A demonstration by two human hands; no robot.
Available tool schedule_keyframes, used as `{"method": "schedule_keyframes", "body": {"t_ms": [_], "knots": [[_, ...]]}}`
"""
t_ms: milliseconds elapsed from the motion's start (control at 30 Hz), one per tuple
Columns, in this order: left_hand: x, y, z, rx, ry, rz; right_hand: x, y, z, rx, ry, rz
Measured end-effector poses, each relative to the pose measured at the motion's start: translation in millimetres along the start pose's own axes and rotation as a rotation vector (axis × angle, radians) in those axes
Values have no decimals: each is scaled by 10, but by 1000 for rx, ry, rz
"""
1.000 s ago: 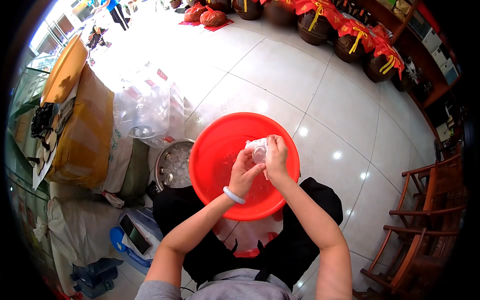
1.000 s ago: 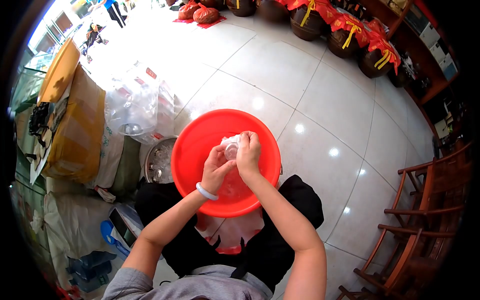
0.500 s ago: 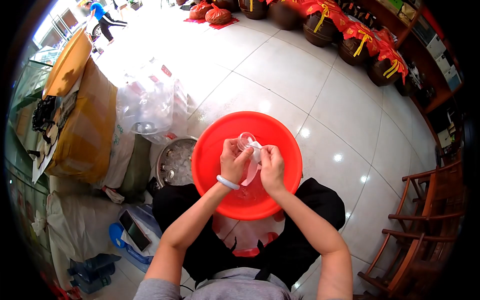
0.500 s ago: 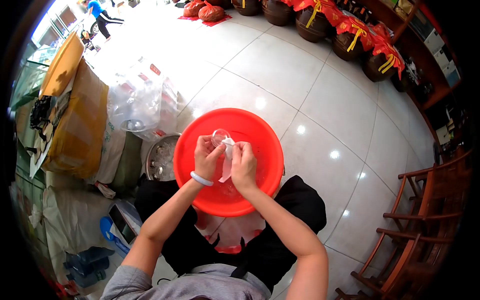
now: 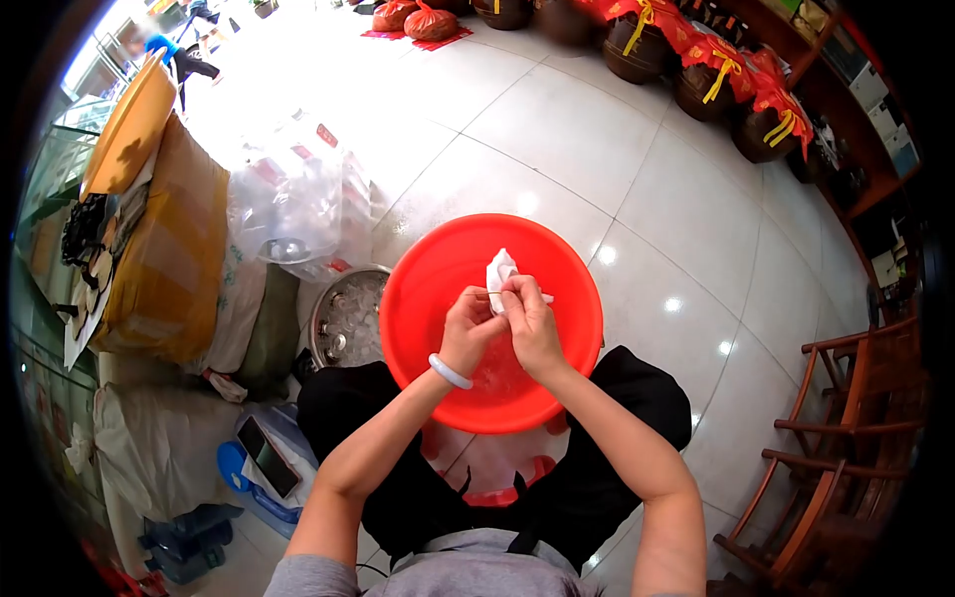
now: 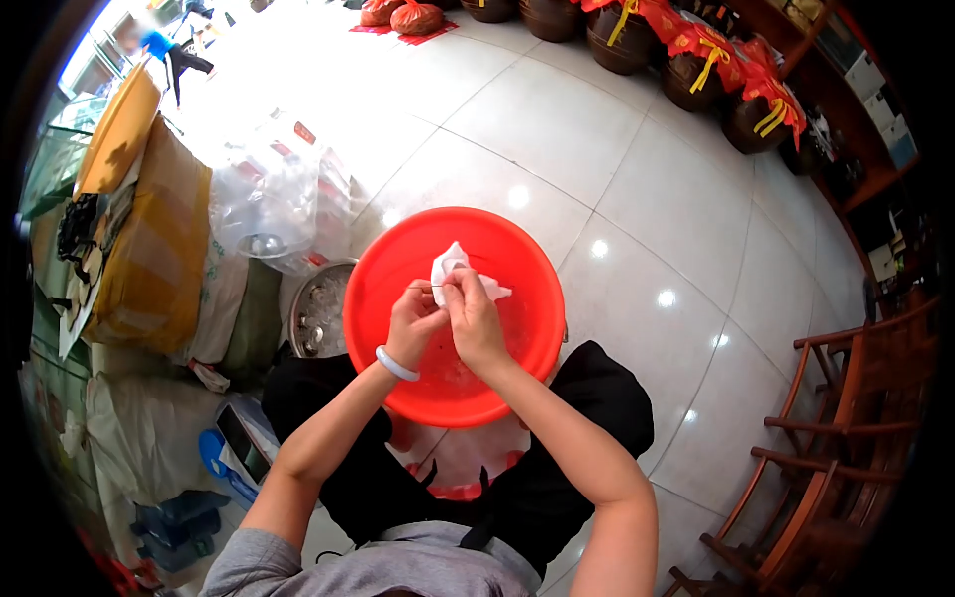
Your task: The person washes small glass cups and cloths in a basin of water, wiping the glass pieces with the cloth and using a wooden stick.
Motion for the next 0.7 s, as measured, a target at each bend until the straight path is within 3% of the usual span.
{"method": "schedule_keyframes", "body": {"t_ms": [67, 133, 233, 333, 400, 467, 533, 700], "knots": [[-30, -52, -35, 48, 10, -17, -38, -27, 70, 45, 55, -204], [-20, -77, -54, 109, 169, -34, -39, -19, 106, 26, 80, -152], [-7, -76, -53, 119, 137, 9, -104, -21, 135, 85, 31, -204], [-50, -118, -72, 162, 208, -90, -199, 30, 193, 54, -48, -75], [-55, -132, -80, 191, 268, -188, -138, 108, 174, 119, -204, 291], [-48, -143, -52, 259, 272, -317, -11, 139, 135, 77, -181, 335], [-35, -143, -50, 261, 329, -380, 36, 105, 106, 222, -226, 432], [16, -163, -67, 301, 466, -489, 28, 119, 169, 235, -197, 236]]}}
Point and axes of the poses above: each hand's wrist, its own z-axis towards the middle knuckle, its own y-axis out of the back of the hand, x = y × z, the point moved 5 cm from there along z, towards the middle knuckle, and after that the axes turned 12 degrees about -z, right-handed, at the moved point
